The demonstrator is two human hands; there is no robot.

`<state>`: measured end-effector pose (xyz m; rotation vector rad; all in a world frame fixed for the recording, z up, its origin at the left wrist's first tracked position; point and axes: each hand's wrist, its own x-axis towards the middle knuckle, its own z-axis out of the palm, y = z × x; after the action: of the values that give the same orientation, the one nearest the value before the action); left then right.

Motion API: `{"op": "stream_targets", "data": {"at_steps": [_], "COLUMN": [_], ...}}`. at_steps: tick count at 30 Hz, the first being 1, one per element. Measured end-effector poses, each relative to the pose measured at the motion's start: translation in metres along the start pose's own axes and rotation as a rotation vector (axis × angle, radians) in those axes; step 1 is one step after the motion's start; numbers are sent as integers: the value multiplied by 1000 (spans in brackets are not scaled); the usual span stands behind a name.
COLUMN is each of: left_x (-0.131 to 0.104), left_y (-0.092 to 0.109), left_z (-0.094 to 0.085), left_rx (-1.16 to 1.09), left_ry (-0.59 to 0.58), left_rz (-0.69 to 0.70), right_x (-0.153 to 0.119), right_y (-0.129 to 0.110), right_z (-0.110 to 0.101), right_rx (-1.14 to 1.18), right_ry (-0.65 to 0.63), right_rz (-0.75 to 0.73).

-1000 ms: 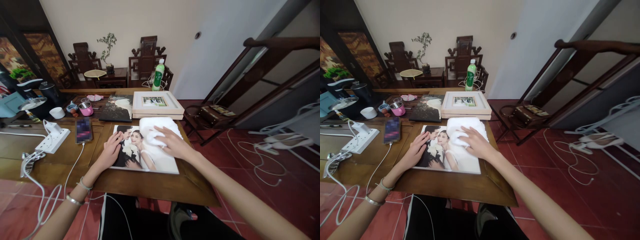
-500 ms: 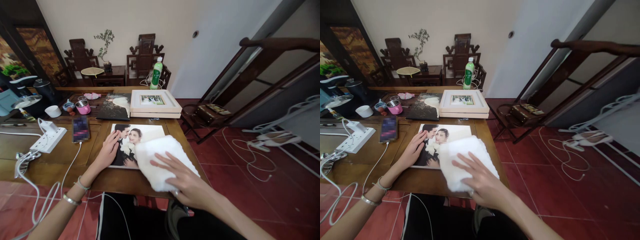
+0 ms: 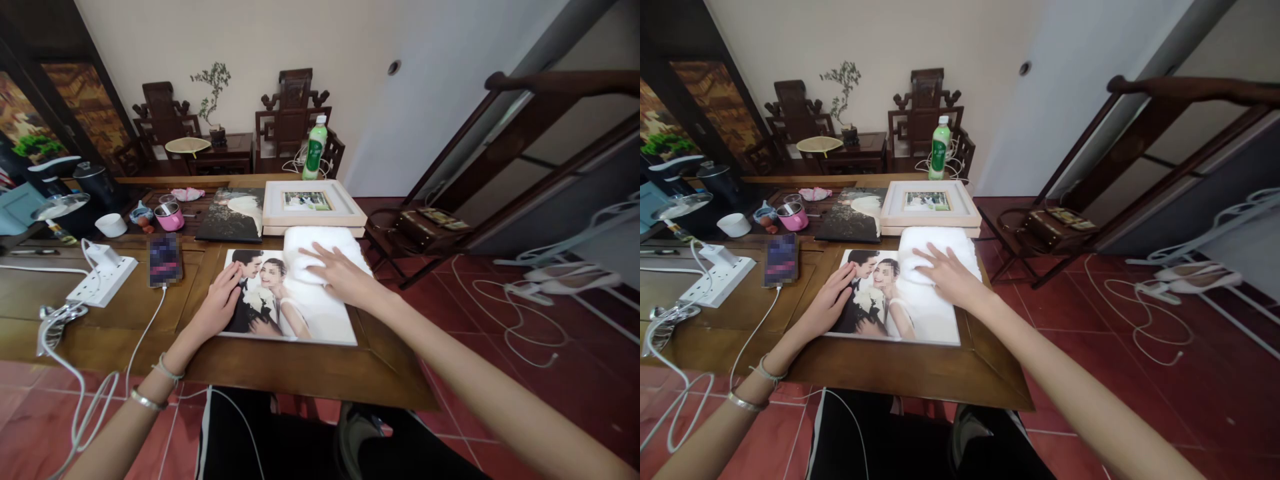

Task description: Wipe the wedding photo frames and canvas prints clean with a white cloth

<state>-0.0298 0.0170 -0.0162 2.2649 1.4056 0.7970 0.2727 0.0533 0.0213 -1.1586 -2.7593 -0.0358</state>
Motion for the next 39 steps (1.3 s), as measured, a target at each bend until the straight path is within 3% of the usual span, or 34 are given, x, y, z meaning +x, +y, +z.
{"op": "stream_targets", "data": {"at_steps": [3,6,14,18,22,28,31,34,39], "left_x": [0,1,1,0,0,0,0,0,1], "left_y": [1,2,0,-1,1,3,3,3,3], "left_z": [0,1,4,3,2,-2,-2,-1,1], "left_rx": [-3,2,18,10,17,-7,-10,-5,-14], "left_ry": [-1,-4,14,-1,-1,-24,-23,-21,-11], "left_rz": [-14,-35,-38,-25,-37,-20,-37,-54,-66], "right_x": [10,-1,-73,-84,-61,8,26,19,-30], "right_y": [6,-3,-82,-107,-96,-41,-27,-36,-88], "right_z": [-2,-14,-52,-60,-49,-17,-12,-13,-32], "right_rx": [-1,61,203,237,197,71,20,14,104], "right_ry": [-11,-29,-242,-355,-315,-142,-97,-112,-246], "right_rz": [-21,-6,-62,-106,-82,-28,-10,-22,-76]}}
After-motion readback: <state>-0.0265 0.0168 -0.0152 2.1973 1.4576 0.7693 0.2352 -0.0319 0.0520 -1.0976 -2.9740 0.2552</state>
